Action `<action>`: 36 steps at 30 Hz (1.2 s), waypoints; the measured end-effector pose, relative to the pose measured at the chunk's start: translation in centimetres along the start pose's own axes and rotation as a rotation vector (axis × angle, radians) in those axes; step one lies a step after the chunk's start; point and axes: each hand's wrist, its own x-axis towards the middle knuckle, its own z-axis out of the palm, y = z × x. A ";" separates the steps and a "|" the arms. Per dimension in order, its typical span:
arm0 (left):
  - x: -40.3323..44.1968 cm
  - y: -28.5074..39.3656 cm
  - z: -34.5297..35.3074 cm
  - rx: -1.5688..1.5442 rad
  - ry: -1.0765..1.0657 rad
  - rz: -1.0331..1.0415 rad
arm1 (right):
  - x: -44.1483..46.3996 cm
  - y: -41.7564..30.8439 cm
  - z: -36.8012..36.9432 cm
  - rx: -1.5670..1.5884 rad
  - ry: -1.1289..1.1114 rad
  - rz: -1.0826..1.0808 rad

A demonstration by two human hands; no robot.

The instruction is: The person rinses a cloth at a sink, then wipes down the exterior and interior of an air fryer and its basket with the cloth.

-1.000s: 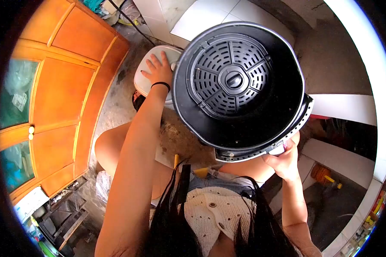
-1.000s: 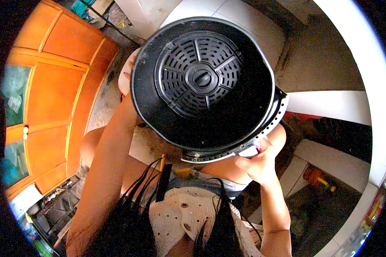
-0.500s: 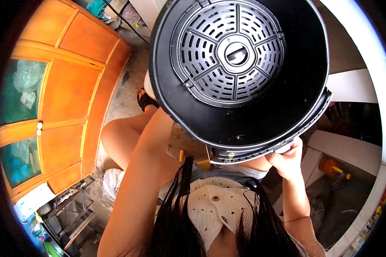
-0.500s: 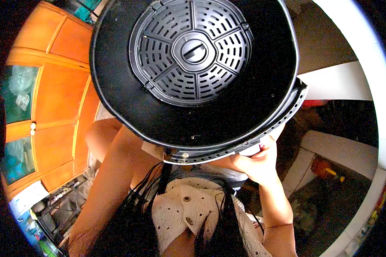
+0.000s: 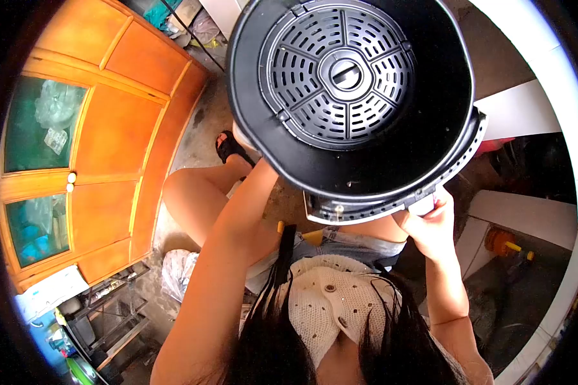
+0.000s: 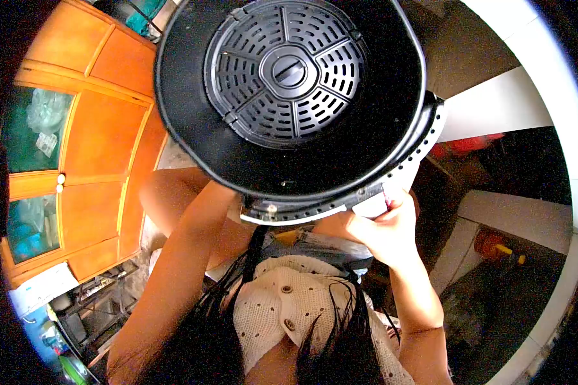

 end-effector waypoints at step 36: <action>-13.5 3.8 -6.3 -0.583 0.196 0.081 | -2.0 -4.0 -0.5 0.205 0.014 0.298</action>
